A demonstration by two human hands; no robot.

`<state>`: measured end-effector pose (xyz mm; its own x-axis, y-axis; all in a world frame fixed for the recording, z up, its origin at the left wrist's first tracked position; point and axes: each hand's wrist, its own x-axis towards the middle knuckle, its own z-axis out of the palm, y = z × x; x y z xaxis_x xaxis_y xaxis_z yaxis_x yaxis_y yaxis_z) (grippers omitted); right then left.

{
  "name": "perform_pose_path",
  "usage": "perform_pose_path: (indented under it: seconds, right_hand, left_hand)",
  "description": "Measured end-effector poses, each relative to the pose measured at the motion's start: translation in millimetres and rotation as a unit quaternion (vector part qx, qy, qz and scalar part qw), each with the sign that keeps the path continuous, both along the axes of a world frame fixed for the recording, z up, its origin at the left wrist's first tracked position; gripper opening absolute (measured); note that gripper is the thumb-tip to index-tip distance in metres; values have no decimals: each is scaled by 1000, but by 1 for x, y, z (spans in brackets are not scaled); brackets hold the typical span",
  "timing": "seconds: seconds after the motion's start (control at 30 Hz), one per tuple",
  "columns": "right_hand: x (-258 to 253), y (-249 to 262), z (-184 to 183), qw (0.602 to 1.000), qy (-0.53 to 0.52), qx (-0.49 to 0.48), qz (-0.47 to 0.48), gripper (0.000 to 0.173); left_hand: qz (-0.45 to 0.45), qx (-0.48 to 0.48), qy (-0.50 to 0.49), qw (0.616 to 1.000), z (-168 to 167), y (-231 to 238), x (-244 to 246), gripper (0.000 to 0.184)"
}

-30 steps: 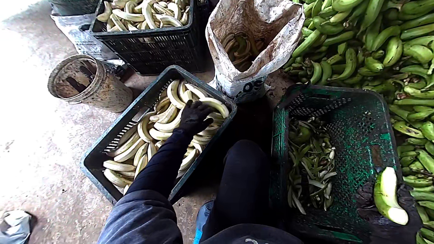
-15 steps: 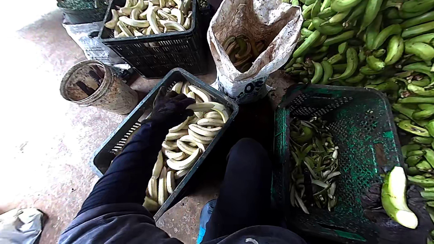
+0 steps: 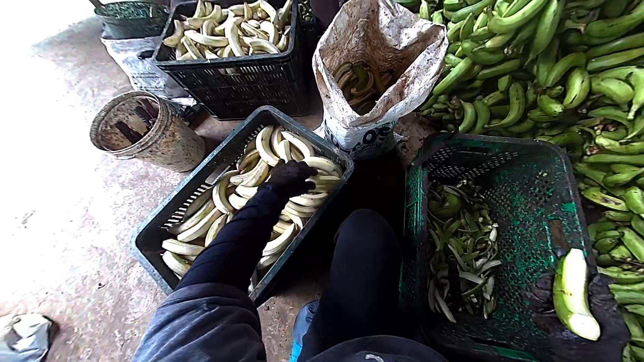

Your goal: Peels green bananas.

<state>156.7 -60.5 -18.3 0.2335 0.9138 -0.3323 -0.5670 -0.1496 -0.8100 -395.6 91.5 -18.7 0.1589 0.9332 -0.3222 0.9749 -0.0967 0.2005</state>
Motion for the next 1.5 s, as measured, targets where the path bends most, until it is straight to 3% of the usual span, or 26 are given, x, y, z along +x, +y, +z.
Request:
perform_pose_path:
  seconds: [0.07, 0.17, 0.27, 0.33, 0.4, 0.47, 0.6, 0.7, 0.83, 0.97, 1.07, 1.17, 1.23, 1.3, 1.37, 1.43, 1.5]
  right_hand:
    - [1, -3, -3, 1000, 5, -10, -22, 50]
    - [-4, -4, -5, 1000, -17, -20, -10, 50]
    - [-12, 0, 0, 999, -34, -37, 2, 49]
    - [-11, 0, 3, 999, -12, -30, 13, 51]
    - [-5, 0, 0, 999, 33, -16, 19, 52]
    - [-2, 0, -5, 997, 81, 4, 14, 51]
    - [-1, 2, -9, 998, 64, 0, -10, 54]
    - [11, 4, -3, 992, 122, 17, 24, 58]
    - [47, 1, 31, 988, 125, 26, 89, 54]
    - [84, -5, 58, 993, 61, 32, 91, 54]
    - [100, -9, 50, 991, 36, 108, 67, 52]
    - [76, -11, 55, 996, 13, 78, -45, 48]
    - [66, -10, 60, 994, 41, 58, -83, 44]
    - [61, -9, 68, 994, 23, 37, -99, 43]
    - [61, -13, 72, 993, 7, 27, -113, 45]
    - [69, -24, 68, 993, -10, 62, -103, 46]
    - [82, -30, 63, 993, -22, 93, -67, 47]
  left_hand:
    - [42, 87, -89, 991, 15, 8, -8, 37]
    - [177, 173, -167, 954, 13, 31, -2, 58]
    - [233, 85, -58, 967, -26, 36, 20, 74]
    - [229, 35, 30, 972, -51, 26, 34, 75]
    - [219, 29, 54, 974, -54, 22, 35, 73]
    - [225, 45, 61, 972, -55, 26, 33, 72]
    - [251, 130, 50, 958, -72, 31, 36, 79]
    - [228, 209, 37, 950, -78, 21, 33, 77]
    - [234, 229, -50, 944, -50, 21, 32, 73]
    - [283, 359, -231, 859, 15, 16, 33, 66]
    - [194, 393, -379, 815, 71, 2, 67, 50]
    - [49, 317, -420, 849, 110, -19, 158, 33]
    - [-22, 192, -396, 898, 111, -40, 236, 26]
    - [-96, 4, -315, 944, 85, -62, 310, 25]
    - [-200, -215, -174, 940, 29, -79, 373, 32]
    - [-336, -306, -35, 890, -26, -100, 422, 38]
    - [-319, -287, -13, 903, -19, -119, 443, 43]
